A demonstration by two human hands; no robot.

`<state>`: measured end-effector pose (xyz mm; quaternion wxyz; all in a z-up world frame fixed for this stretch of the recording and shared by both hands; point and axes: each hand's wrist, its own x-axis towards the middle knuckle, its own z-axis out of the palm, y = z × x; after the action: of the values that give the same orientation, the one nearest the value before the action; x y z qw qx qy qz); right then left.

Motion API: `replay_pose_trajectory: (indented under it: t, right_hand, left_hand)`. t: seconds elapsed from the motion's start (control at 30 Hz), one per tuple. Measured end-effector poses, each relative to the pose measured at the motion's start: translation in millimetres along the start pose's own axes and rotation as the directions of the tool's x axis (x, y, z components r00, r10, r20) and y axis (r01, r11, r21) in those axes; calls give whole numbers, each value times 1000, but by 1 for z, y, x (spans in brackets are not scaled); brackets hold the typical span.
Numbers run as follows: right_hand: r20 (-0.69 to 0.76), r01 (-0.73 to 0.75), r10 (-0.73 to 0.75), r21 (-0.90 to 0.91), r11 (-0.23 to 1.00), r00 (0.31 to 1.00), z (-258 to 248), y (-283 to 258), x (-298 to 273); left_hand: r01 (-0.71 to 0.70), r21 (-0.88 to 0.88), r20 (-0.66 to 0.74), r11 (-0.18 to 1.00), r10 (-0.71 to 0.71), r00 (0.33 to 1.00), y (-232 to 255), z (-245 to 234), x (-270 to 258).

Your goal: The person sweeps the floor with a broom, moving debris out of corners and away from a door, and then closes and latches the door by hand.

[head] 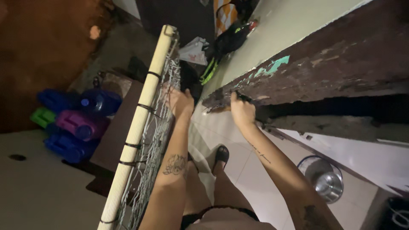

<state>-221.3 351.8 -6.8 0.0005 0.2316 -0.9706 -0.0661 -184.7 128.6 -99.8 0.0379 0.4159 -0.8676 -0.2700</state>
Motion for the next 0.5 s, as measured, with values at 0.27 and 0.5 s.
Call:
replay_pose_trajectory:
  t: [0.27, 0.5]
  right_hand:
    - [149, -154, 140, 94, 984, 979, -49, -7, 1]
    - [62, -111, 98, 282, 953, 993, -28, 2, 1]
  left_hand:
    - [-5, 156, 326, 988, -46, 944, 20, -34, -6]
    - [-238, 67, -142, 969, 245, 959, 14, -50, -7]
